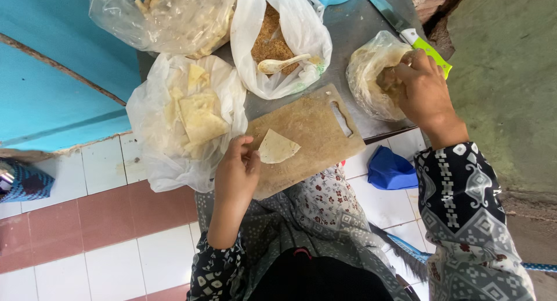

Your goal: The person sits on the floor and wraps filled pastry parcels. They take a triangular dough wrapper, spoon brown filling from a plastic bag onto it, pinch the wrapper closed by hand, and place the finished parcel into a plastic bag with other wrapped pieces.

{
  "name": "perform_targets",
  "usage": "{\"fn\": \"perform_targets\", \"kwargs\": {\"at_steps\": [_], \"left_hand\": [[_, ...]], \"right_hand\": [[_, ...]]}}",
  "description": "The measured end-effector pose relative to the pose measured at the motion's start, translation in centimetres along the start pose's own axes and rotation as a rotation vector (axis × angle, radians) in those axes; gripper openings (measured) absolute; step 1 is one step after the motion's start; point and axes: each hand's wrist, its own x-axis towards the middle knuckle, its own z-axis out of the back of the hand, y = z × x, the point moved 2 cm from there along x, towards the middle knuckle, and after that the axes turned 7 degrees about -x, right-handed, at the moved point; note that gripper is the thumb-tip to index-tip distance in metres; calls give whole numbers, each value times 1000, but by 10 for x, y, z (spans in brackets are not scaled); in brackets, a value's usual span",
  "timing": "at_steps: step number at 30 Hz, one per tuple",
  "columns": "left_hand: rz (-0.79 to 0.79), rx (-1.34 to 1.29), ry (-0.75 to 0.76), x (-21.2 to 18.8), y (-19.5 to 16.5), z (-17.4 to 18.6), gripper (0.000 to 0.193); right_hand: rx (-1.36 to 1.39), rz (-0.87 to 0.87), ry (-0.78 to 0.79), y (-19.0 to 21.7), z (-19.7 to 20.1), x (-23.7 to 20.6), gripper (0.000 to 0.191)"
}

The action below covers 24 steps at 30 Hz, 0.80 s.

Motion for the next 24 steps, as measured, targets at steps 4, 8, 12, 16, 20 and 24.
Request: {"fn": "perform_targets", "kwargs": {"at_steps": [4, 8, 12, 16, 20, 24], "left_hand": [[9, 63, -36, 0, 2, 1, 31], [-24, 114, -44, 0, 4, -1, 27], [-17, 170, -37, 2, -1, -3, 19], [-109, 187, -76, 1, -11, -3, 9], [-242, 63, -71, 6, -25, -8, 10], [-256, -211, 21, 4, -37, -25, 9]], "right_hand": [[-150, 44, -5, 14, 6, 1, 16], [-321, 99, 63, 16, 7, -9, 23], [-361, 56, 63, 6, 6, -11, 23], [32, -65, -135, -5, 2, -8, 23], [193, -74, -175, -7, 7, -8, 27], [465, -94, -169, 21, 31, -11, 28]]}}
